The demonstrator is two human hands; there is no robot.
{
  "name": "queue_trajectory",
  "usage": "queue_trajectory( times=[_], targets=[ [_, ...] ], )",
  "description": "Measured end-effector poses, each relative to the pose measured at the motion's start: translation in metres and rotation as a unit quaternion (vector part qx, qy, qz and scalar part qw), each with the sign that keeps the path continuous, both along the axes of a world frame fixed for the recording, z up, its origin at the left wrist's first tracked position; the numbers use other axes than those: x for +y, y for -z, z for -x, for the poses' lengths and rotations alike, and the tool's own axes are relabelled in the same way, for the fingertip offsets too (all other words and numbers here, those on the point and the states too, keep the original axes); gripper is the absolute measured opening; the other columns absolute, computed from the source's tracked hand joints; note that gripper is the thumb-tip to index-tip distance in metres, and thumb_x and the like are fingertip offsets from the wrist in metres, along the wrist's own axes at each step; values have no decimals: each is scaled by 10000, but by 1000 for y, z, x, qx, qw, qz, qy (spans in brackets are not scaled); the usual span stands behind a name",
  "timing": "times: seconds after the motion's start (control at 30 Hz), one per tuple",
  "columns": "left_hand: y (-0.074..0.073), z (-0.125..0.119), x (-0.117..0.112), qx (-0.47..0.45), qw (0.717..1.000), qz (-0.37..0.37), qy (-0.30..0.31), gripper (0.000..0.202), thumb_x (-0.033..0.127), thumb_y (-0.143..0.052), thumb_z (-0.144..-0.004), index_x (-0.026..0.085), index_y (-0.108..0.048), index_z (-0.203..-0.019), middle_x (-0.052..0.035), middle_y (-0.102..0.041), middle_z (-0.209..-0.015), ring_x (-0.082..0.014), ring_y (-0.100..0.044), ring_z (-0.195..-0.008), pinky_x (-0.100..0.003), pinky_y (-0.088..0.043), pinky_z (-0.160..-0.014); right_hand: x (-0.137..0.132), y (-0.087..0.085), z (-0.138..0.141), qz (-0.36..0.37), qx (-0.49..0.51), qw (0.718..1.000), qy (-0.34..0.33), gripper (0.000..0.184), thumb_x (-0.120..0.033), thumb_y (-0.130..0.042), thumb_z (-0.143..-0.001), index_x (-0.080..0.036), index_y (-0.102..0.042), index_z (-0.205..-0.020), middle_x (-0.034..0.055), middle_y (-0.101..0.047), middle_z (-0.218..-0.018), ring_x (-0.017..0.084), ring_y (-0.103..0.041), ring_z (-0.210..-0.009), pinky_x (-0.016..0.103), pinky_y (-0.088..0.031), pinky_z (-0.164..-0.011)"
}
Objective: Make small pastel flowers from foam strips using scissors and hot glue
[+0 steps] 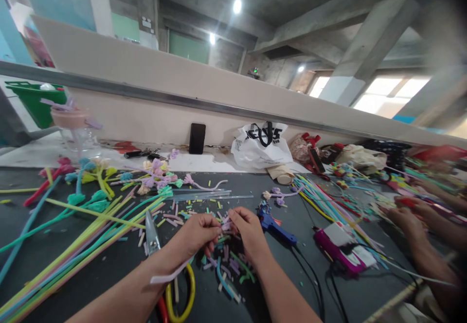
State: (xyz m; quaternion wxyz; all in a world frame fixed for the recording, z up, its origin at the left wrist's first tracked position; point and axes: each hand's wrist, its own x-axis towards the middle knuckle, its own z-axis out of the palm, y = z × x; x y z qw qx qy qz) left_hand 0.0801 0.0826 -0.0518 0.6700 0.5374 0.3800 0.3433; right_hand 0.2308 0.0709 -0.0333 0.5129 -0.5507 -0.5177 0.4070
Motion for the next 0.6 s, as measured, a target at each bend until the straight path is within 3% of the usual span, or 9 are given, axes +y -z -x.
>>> queue_trajectory(
  times=[0.1, 0.23, 0.3, 0.4, 0.5, 0.6],
  targets=[
    [0, 0, -1, 5, 1000, 1, 3, 152, 284, -586, -644, 137, -554, -672, 54, -515, -446, -71, -472, -328, -177, -395, -316, 3, 1, -3, 0, -8, 1000, 22, 275, -434, -533, -736, -179, -493, -640, -83, -389, -415, 74, -343, -391, 198, -280, -416],
    [1, 0, -1, 5, 1000, 3, 9, 162, 290, -587, -642, 142, -555, -700, 58, -517, -456, -67, -463, -327, -169, -382, -303, 6, 1, -1, 19, -42, 999, 26, 186, -332, -594, -663, -159, -585, -729, -69, -455, -431, 81, -368, -362, 202, -287, -378],
    [2, 1, 0, 3, 1000, 6, 12, 163, 294, -587, -644, 143, -551, -698, 58, -516, -459, -64, -458, -326, -158, -361, -289, 2, -7, -1, 15, -57, 998, 26, 242, -309, -581, -657, -148, -609, -836, -40, -534, -533, 81, -396, -373, 210, -326, -385],
    [3, 2, 1, -1, 1000, 10, 13, 171, 309, -581, -653, 147, -537, -681, 60, -516, -459, -51, -432, -307, -147, -335, -274, -9, -32, -15, -50, -129, 989, 52, 300, -290, -505, -702, -147, -600, -948, 18, -606, -716, 96, -473, -463, 224, -403, -460],
    [3, 3, 2, -8, 1000, 15, 8, 183, 323, -577, -656, 150, -523, -685, 62, -523, -459, -41, -412, -295, -136, -307, -264, -18, -55, -51, -108, -293, 947, 81, 339, -237, -465, -721, -165, -590, -1028, 50, -633, -856, 138, -565, -653, 250, -454, -620],
    [0, 3, 1, -9, 1000, 23, 7, 204, 335, -587, -642, 148, -525, -693, 64, -527, -462, -34, -405, -294, -128, -290, -264, -20, -54, -93, -34, -481, 870, 101, 395, -123, -418, -686, -150, -580, -1045, 77, -626, -968, 167, -585, -837, 271, -437, -758]
  ],
)
